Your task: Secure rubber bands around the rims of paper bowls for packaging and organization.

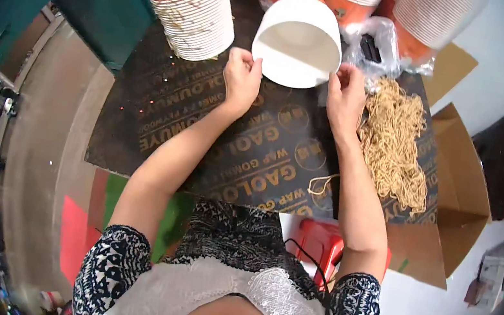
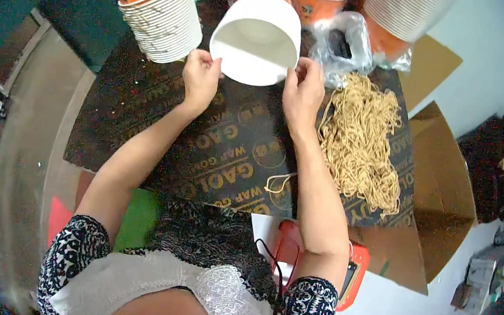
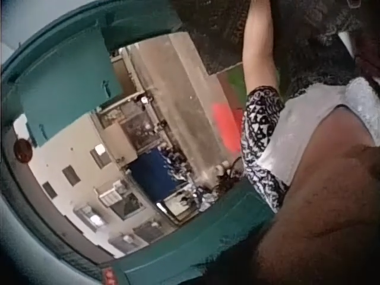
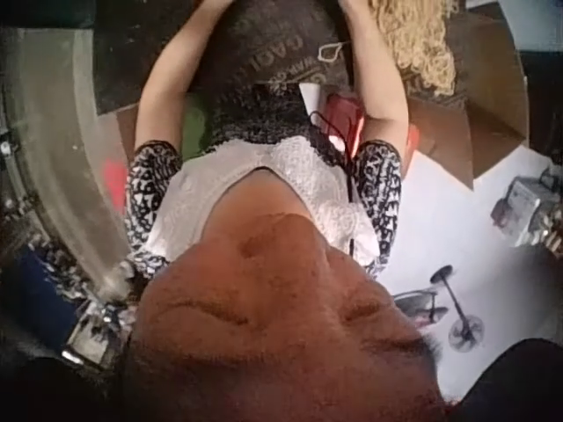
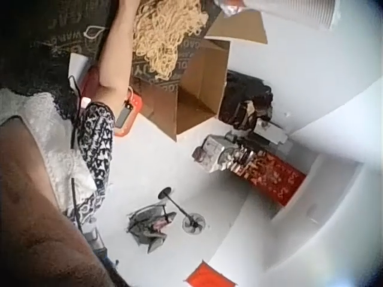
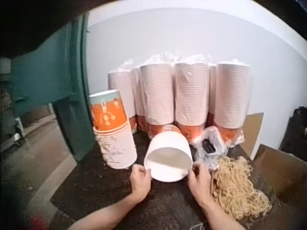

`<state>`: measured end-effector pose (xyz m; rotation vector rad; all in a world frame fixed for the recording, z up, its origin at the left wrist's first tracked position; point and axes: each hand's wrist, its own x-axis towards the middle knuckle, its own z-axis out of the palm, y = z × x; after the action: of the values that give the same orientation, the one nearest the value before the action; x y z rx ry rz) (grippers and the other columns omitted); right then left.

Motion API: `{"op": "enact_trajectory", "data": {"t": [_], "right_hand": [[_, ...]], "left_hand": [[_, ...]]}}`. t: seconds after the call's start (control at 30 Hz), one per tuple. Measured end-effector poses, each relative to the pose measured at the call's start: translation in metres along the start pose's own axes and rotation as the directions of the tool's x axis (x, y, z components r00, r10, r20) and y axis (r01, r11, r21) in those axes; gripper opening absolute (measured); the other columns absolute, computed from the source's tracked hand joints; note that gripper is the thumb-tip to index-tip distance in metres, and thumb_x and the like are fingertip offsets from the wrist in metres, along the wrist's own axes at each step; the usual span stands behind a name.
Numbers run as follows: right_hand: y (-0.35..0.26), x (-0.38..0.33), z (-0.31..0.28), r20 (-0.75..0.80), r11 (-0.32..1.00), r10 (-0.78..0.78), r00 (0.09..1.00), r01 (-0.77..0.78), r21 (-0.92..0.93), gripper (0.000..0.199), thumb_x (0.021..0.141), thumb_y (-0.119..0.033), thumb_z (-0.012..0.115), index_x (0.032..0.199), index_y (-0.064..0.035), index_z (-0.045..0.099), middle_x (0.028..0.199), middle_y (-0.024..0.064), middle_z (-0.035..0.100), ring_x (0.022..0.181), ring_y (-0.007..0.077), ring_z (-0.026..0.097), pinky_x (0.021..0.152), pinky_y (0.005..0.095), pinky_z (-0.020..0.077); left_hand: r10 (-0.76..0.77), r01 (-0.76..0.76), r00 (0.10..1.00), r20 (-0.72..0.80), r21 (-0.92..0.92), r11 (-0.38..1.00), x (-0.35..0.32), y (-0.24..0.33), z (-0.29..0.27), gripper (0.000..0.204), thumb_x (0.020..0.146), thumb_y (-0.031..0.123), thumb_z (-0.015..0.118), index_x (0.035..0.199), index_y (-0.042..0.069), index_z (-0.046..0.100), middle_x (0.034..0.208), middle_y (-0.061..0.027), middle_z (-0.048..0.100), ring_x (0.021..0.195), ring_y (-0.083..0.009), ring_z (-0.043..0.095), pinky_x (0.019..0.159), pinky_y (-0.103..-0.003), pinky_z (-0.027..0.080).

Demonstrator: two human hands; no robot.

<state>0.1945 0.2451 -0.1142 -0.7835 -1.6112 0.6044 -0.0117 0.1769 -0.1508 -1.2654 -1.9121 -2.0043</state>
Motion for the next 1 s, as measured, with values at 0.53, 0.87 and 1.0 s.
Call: {"op": "enact_trajectory", "data": {"t": [0.53,0.87,1.0], "right_hand": [[-0.017,-0.024,0.0,0.375,0.962,0.047,0.926,-0.144,0.233,0.033,0.076,-0.007,0.055,0.104,0.0024,0.069,0.088,0.0116,0.072,0.077,0.0181,0.065,0.075,0.0315,0.0509],[-0.085,-0.012,-0.077,0.772,0.988,0.149,0.618,-0.129,-0.087,0.046,0.094,-0.039,0.061,0.108,0.0053,0.068,0.087,0.0081,0.069,0.081,0.0146,0.06,0.076,0.0315,0.0494],[-0.098,-0.04,-0.132,0.718,0.973,0.169,0.675,-0.228,-0.014,0.03,0.099,-0.025,0.058,0.11,0.0005,0.069,0.102,0.0059,0.071,0.096,0.0121,0.063,0.085,0.0285,0.0487]], "left_hand": [[-0.161,0.214,0.955,0.248,-0.203,0.955,-0.007,0.025,-0.061,0.017,0.076,0.007,0.064,0.087,-0.006,0.061,0.076,-0.0069,0.065,0.07,-0.0128,0.059,0.067,-0.031,0.05],[-0.04,0.01,0.939,0.342,0.089,0.996,0.019,0.061,-0.105,0.036,0.077,0.01,0.059,0.11,-0.003,0.064,0.091,-0.0259,0.069,0.089,-0.036,0.07,0.079,-0.041,0.053],[-0.096,-0.012,0.822,0.561,0.185,0.983,0.037,0.096,-0.142,0.033,0.076,0.011,0.057,0.101,-0.009,0.066,0.086,-0.0236,0.071,0.081,-0.0288,0.071,0.074,-0.04,0.054]]}}
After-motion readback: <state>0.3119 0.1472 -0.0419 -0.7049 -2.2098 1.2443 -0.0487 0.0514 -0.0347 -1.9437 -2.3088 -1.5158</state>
